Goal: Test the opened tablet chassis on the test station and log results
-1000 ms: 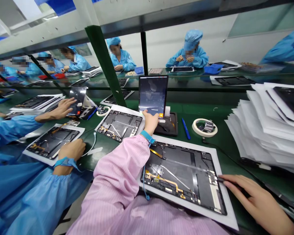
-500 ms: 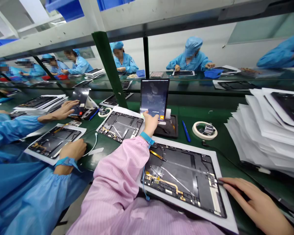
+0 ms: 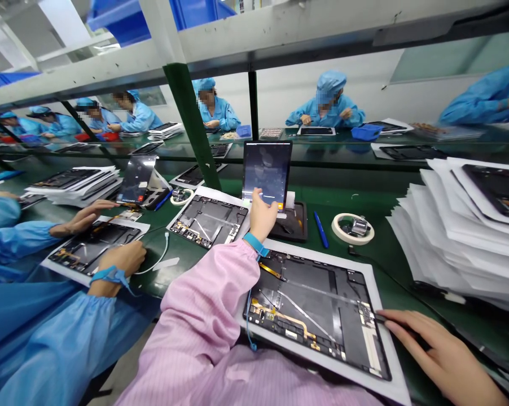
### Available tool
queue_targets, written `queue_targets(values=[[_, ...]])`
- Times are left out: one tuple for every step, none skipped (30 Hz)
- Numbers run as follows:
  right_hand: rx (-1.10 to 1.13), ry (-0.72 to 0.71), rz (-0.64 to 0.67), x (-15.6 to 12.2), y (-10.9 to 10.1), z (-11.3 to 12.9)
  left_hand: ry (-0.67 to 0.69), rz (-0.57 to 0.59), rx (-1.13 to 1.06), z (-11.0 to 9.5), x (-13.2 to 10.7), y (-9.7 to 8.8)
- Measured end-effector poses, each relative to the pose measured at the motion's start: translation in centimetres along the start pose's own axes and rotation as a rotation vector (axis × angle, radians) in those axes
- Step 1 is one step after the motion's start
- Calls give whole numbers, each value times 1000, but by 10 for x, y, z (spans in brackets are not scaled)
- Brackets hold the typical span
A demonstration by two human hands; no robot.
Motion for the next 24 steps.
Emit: queue_targets(values=[[-2,3,-2,0,0,0,101,-8,54,-6,-3,-1],[-3,4,-2,0,-1,1,180,-9,109,-9,-5,-1],[-4,5,0,1,-1,1,231,-4,160,-11,-7,-1],[-3,6,2,1,-1,1,255,7,205,-10,-9,0],[-3,6,2,1,-1,2,262,23,246,-8,-9,1],[-2,5,3,1,-1,2,263,39,282,-6,-9,3],[-2,6,2,1,-1,2,264,48,311,-4,-9,5],[-1,7,-1,1,-1,2,271,49,332,-2,-8,6],[-2,8,-4,1,-1,2,283,45,345,-1,-6,7],[-1,9,-5,1,-1,2,295,40,351,0,-4,7],[-1,10,-4,1,-2,3,306,41,350,1,-2,8],[-2,11,-4,1,-2,3,310,50,343,1,0,9],[-2,11,-3,1,-3,4,307,65,334,2,2,10],[-2,11,-2,2,-3,4,302,83,322,2,3,11],[0,10,-1,2,-4,5,298,98,308,2,3,12],[3,7,1,3,-4,6,300,107,294,2,3,12],[7,4,2,4,-4,7,310,108,282,1,3,12],[11,1,2,5,-5,8,326,104,274,-1,1,12],[14,0,1,6,-5,9,345,101,268,-2,-1,11],[17,1,-3,6,-5,10,364,102,267,-4,-3,10],[19,1,-7,7,-5,11,381,109,269,-6,-5,10],[21,3,-11,7,-5,11,395,122,272,-7,-7,11],[22,6,-16,8,-6,12,403,138,275,-8,-9,11],[23,8,-20,8,-6,13,403,152,278,-9,-9,12]])
Point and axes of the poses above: each hand's wrist, its own x-axis towards the middle knuckle, its own y-axis out of the palm, z = x × y, the point moved 5 cm from there along x, towards the middle knuckle, and after that the axes turned 14 degrees about -z, right-handed, at the moved point
